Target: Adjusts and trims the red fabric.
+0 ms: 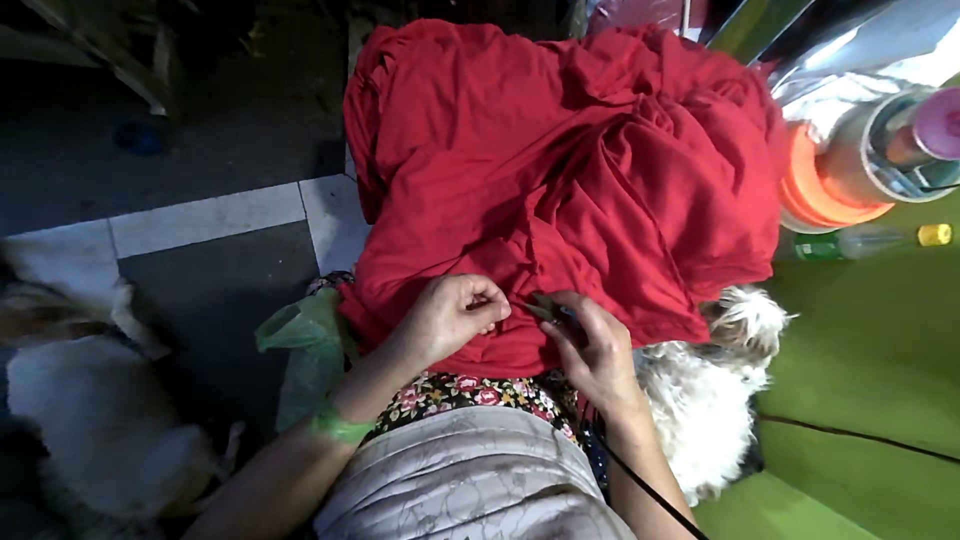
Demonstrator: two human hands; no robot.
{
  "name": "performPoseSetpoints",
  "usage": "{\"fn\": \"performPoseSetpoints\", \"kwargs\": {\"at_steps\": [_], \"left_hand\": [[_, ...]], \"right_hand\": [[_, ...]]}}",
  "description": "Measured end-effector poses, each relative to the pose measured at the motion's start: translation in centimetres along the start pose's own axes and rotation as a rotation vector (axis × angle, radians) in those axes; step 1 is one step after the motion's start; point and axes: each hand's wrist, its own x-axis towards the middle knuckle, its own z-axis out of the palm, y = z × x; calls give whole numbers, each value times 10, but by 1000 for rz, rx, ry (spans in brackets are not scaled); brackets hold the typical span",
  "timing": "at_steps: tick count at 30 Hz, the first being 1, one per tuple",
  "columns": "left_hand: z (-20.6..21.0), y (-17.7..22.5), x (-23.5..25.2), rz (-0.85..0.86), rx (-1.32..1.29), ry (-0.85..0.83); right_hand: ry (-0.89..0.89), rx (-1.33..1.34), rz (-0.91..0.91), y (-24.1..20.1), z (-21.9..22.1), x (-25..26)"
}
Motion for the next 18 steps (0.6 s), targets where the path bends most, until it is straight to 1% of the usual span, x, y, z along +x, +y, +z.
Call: {"fn": "performPoseSetpoints", "kwargs": {"at_steps": [2,5,9,12,16,18], "left_hand": [[-2,-3,0,-17,-80,-26],[-2,-3,-2,-14,-95,-21],[2,0,-6,13,-2,53],[5,0,-7,67,81,104],[2,1,-9,95,104,96],[-9,-2,-11,132,58,104]], "right_hand": [[-51,-18,-16,-1,-4,0],[-77,-124,-43,-11,-6,4],[-57,-216,-41,-23,0,11],[-48,-245,-51,-25,4,16],[-13,-211,-80,-15,10,16],[-28,-82,-31,-5,6,16]]}}
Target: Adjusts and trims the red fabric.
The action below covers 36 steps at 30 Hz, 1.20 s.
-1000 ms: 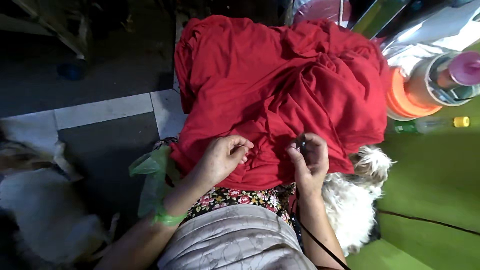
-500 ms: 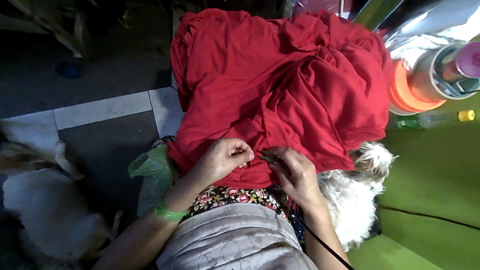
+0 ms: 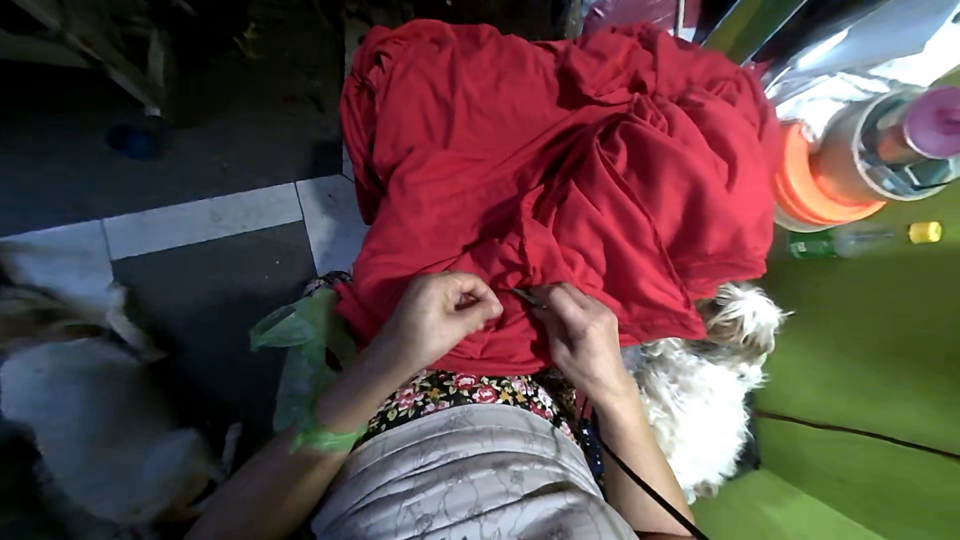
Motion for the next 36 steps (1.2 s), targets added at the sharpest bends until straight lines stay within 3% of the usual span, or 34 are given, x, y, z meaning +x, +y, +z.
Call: {"fn": "performPoseSetpoints", "kwargs": {"at_steps": [5,9,14,20,23,29,36], "left_hand": [[-24,-10,-2,-21,-26,110],[-18,-8,0,-117,37,64],[-8,-12,7,-76,107,93],[0,-32,11,211,315,37],[2,-45,12,341,338,90],[-23,-52,-13,179,41,109],[-41,-56,-31,1,15,41]], "right_hand": [[-61,389,204,16,-17,-3],[-64,458,257,18,-19,-4],[-52,458,218,22,-17,-6],[-38,433,235,21,-14,-8],[-30,412,226,21,-14,-8],[-6,373,225,20,-12,-9],[1,390,212,22,-10,-10]]}}
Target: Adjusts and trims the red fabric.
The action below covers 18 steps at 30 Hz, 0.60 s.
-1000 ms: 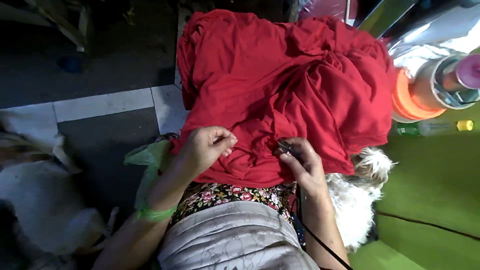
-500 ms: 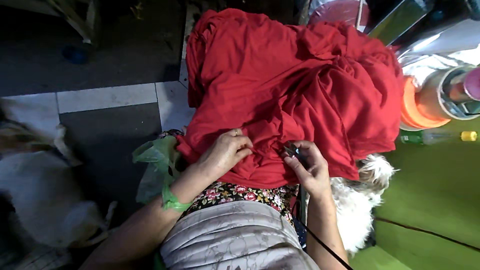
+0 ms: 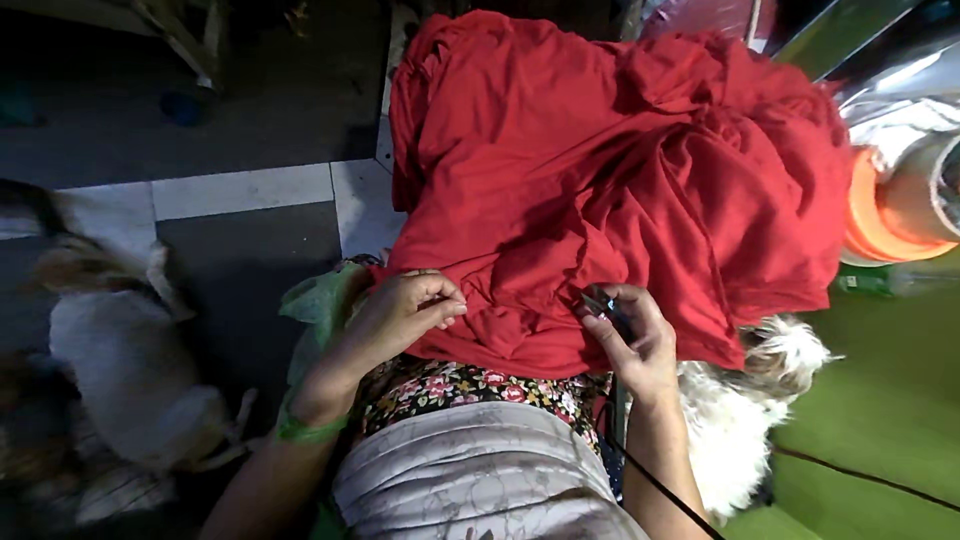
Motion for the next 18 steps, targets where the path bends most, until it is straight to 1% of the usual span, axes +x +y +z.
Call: {"fn": "performPoseSetpoints", "kwargs": {"at_steps": [6,9,12,14,16,18], "left_hand": [[0,6,-4,58,-145,-191],[-4,9,-8,68,-186,-261],[-5,10,-11,65,-145,-248],[-1,10,-9,98,-85,-191],[6,13,-4,160,-12,-114],[16,16,5,262,-3,-85]], "right_hand": [[-4,32,-18,2,0,-1],[-13,-70,-80,2,-3,-1],[-44,-262,-173,-2,-8,-2],[-52,-331,-198,-2,-8,-4],[-48,-352,-209,-1,-7,-4],[-35,-347,-228,-2,-7,-2]]}}
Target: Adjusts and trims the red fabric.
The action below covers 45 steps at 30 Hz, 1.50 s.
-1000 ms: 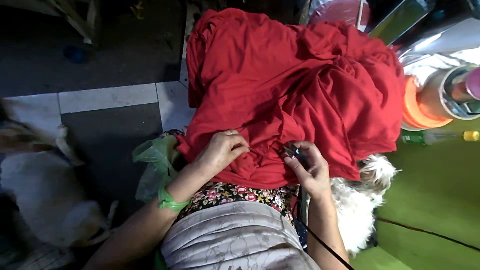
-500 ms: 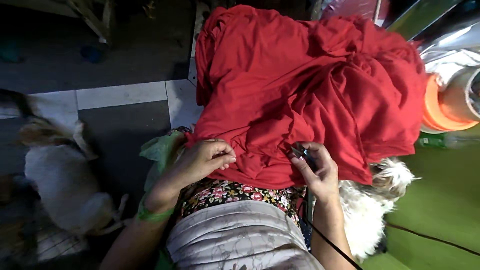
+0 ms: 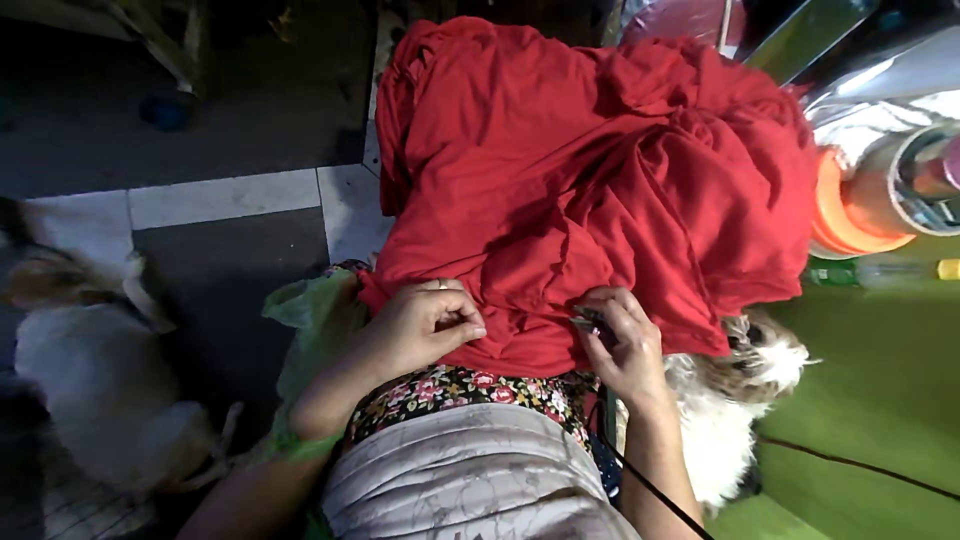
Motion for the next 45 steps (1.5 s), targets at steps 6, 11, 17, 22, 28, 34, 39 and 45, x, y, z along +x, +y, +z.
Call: {"fn": "performPoseSetpoints", "kwargs": {"at_steps": [6,11,17,22,28,34,39,45], "left_hand": [[23,23,25,62,113,-138],[24,23,55,77,375,153],[33,28,62,103,123,277],[45,23,68,96,98,207],[58,24,77,343,219,193],[79,19,87,392,332,94],[69,15,83,176,30,129],[63,12,75,-24,-44,177]], "right_hand": [[27,224,93,-24,-15,22],[150,132,413,-21,-12,42],[176,164,448,-7,-5,45],[164,198,417,-3,-4,41],[147,313,438,-2,-10,41],[149,303,460,-2,-7,42],[199,215,417,-4,-4,38],[280,141,301,-2,4,32]]}}
